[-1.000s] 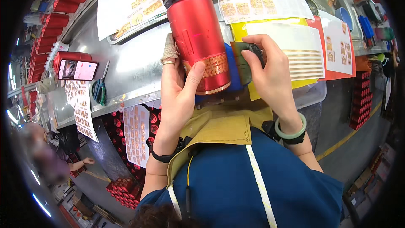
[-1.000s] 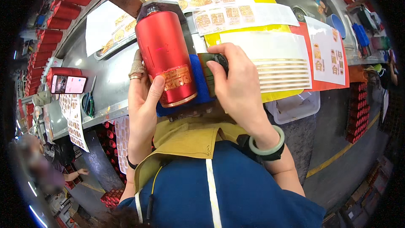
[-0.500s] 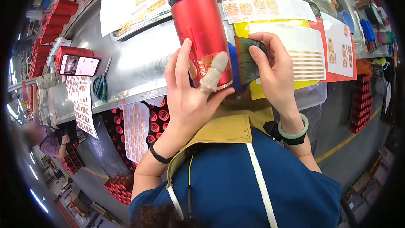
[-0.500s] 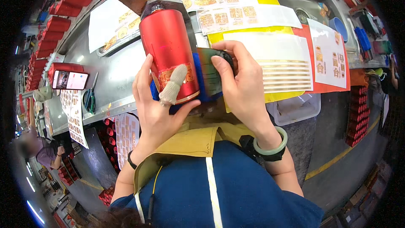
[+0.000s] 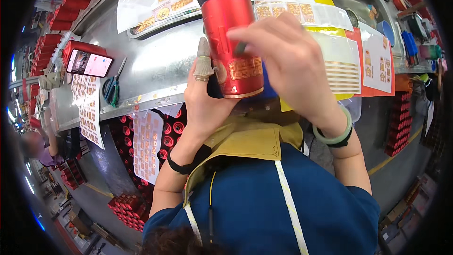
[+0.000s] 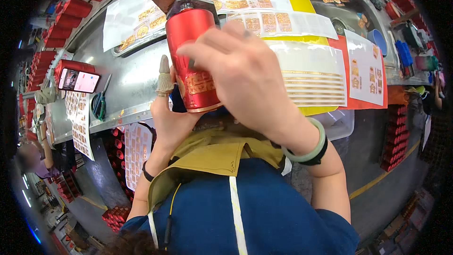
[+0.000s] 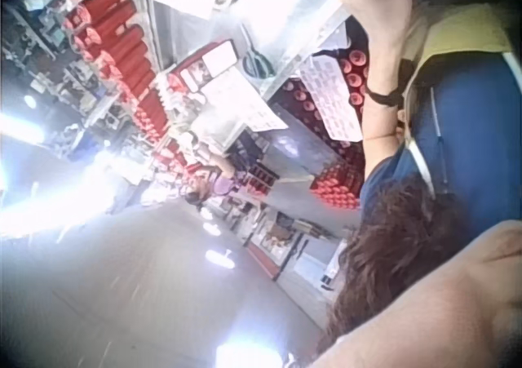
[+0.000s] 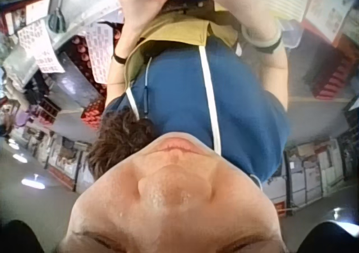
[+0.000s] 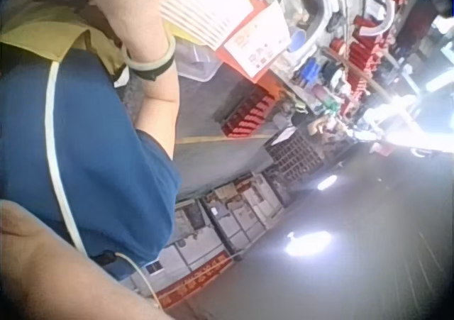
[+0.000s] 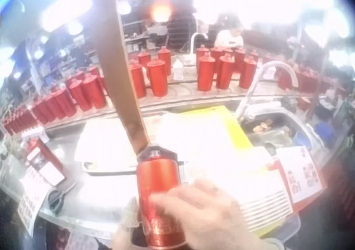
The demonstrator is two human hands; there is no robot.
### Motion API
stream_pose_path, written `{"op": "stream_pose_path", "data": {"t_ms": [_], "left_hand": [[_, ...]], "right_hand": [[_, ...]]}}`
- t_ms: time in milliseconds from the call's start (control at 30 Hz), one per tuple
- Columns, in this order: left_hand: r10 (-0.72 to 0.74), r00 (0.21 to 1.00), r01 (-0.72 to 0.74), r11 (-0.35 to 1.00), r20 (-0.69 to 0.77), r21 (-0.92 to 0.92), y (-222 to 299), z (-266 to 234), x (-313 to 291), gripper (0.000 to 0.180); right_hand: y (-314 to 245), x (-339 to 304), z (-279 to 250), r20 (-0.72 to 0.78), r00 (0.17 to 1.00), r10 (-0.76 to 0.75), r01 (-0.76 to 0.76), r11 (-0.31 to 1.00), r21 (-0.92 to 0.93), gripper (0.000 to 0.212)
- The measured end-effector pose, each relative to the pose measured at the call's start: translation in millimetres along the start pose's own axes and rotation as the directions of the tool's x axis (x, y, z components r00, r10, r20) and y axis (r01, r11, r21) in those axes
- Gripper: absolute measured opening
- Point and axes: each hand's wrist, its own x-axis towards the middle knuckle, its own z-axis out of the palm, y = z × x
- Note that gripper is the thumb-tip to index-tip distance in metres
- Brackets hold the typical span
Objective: Applying gold decals to red metal containers and using a hand scraper to smooth them.
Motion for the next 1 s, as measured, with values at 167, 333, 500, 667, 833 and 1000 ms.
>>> {"op": "stream_pose_path", "data": {"t_ms": [167, 333, 500, 667, 833, 1000], "left_hand": [[0.219, 0.972, -0.205, 0.967, -0.086, 0.149, 6.7, -8.6, 2.0, 0.103], [0.151, 0.986, -0.151, 0.988, -0.071, 0.012, 7.9, -5.5, 0.1, 0.097], [0.132, 0.991, -0.132, 0.991, -0.005, 0.034, -0.6, -8.4, -1.8, 0.105], [0.074, 0.974, -0.052, 0.993, 0.216, -0.103, 11.7, -33.1, 14.3, 0.111], [-0.206, 0.963, 0.27, 0.757, 0.175, -0.595, 40.2, -25.4, 36.5, 0.074], [-0.185, 0.948, 0.289, 0.843, 0.258, -0.454, 24.5, -19.9, 43.4, 0.067]], "right_hand": [[5.8, -1.7, -8.0, 0.049, 0.966, 0.254, -0.252, 0.887, 0.387, 0.02], [25.8, -26.7, 3.0, -0.012, 0.928, 0.372, -0.351, 0.886, 0.302, 0.019], [13.4, -42.9, 2.9, 0.182, 0.738, 0.65, -0.568, 0.453, 0.687, 0.031], [-7.6, -63.3, 21.8, 0.305, 0.679, 0.668, -0.625, 0.308, 0.718, 0.056], [-16.4, -56.7, 19.5, 0.345, 0.652, 0.675, -0.625, 0.222, 0.748, 0.052], [-15.9, -63.1, 27.1, 0.313, 0.679, 0.664, -0.6, 0.255, 0.758, 0.052]]}}
